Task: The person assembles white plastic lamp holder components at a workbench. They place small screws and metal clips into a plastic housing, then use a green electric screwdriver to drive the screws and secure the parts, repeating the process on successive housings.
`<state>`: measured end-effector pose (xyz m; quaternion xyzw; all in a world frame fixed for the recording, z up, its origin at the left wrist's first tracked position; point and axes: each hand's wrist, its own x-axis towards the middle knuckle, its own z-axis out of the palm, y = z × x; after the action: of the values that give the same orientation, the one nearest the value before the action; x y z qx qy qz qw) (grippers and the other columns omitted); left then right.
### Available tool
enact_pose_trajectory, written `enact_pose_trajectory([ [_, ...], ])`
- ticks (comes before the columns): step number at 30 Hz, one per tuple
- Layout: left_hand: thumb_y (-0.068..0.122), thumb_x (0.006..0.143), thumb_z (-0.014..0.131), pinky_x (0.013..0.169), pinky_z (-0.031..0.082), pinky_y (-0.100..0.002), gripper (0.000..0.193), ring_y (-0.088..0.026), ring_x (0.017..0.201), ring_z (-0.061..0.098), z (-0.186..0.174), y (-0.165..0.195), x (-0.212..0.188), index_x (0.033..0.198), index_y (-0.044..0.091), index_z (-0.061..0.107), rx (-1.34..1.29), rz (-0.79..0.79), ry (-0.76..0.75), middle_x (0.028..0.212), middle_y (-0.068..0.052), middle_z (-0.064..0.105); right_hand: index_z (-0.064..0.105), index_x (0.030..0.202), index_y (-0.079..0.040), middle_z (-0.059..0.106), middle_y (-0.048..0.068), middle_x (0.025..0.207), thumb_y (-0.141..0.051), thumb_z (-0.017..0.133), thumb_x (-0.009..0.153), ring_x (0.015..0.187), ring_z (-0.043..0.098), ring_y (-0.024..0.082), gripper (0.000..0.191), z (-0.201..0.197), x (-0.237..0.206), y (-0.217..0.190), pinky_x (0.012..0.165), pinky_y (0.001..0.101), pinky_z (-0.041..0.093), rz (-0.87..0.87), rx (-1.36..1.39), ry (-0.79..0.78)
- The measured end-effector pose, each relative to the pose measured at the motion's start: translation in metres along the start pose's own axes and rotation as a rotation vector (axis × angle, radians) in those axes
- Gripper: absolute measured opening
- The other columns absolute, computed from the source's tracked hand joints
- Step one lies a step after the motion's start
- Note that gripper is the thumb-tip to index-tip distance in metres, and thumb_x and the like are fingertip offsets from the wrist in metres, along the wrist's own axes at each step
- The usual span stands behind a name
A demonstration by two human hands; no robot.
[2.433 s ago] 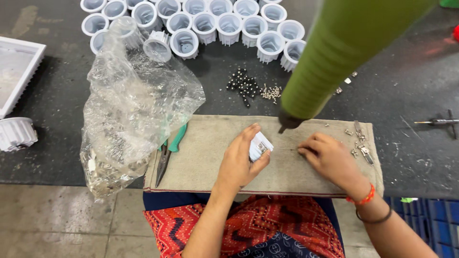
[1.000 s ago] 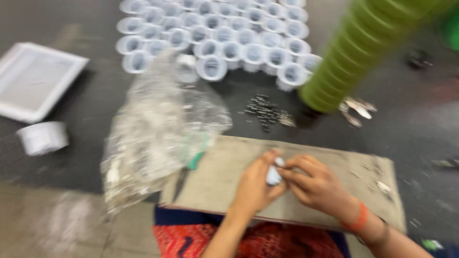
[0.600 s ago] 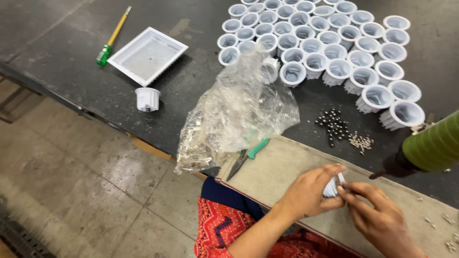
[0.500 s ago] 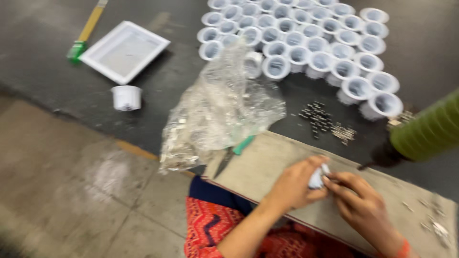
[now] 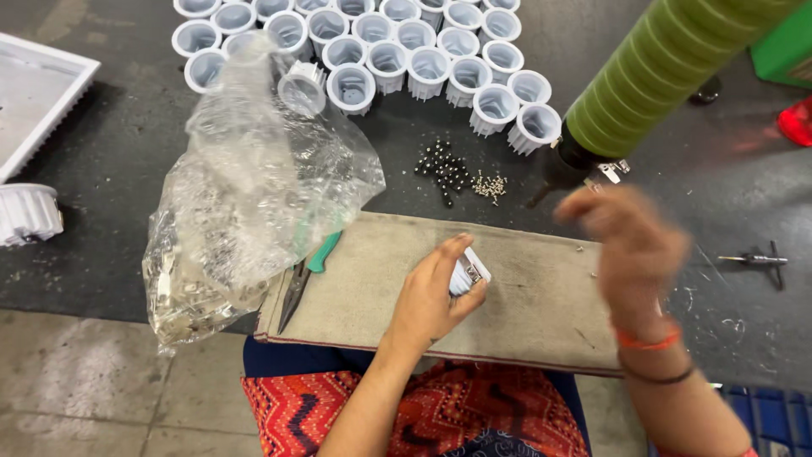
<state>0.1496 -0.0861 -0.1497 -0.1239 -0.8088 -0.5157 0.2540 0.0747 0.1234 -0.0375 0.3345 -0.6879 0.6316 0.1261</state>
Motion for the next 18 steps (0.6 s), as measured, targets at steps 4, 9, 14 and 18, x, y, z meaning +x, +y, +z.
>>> enact_pose_trajectory([
  [4, 0.022, 0.089, 0.079, 0.094, 0.057, -0.045, 0.062, -0.041, 0.112, 0.069, 0.004, -0.006, -0.001, 0.142, 0.008, 0.05, 0.009, -0.045, -0.018, 0.131, -0.02, 0.067, 0.048, 0.147, -0.005, 0.056, 0.012, 0.135, -0.022, 0.075, 0.103, 0.115, 0.063, 0.02, 0.054, -0.009, 0.053, -0.041, 0.101, 0.0341, 0.058, -0.068, 0.281, 0.122],
  [9, 0.022, 0.087, 0.079, 0.092, 0.057, -0.045, 0.065, -0.042, 0.111, 0.068, 0.009, -0.001, 0.002, 0.143, 0.006, 0.05, 0.007, -0.065, -0.03, 0.129, -0.022, 0.066, 0.036, 0.151, -0.007, 0.052, 0.01, 0.129, 0.002, 0.08, 0.104, 0.112, 0.061, 0.02, 0.065, 0.008, 0.105, -0.067, 0.102, 0.0329, 0.056, -0.118, 0.066, -0.012],
  [14, 0.021, 0.087, 0.079, 0.096, 0.056, -0.046, 0.063, -0.043, 0.115, 0.067, -0.004, 0.007, 0.004, 0.142, 0.006, 0.05, -0.003, 0.003, -0.001, 0.132, -0.022, 0.065, 0.042, 0.149, -0.005, 0.054, 0.011, 0.114, -0.006, 0.078, 0.105, 0.095, 0.062, 0.023, 0.056, 0.025, 0.117, -0.085, 0.089, 0.0358, 0.057, -0.144, 0.111, 0.015],
  [18, 0.02, 0.086, 0.079, 0.094, 0.056, -0.046, 0.063, -0.043, 0.114, 0.067, -0.01, 0.011, 0.009, 0.141, 0.005, 0.05, -0.016, -0.027, -0.02, 0.132, -0.022, 0.066, 0.04, 0.151, -0.007, 0.051, 0.011, 0.103, -0.041, 0.066, 0.105, 0.073, 0.053, 0.024, 0.062, 0.022, 0.115, -0.083, 0.067, 0.0367, 0.049, -0.164, 0.197, 0.105],
])
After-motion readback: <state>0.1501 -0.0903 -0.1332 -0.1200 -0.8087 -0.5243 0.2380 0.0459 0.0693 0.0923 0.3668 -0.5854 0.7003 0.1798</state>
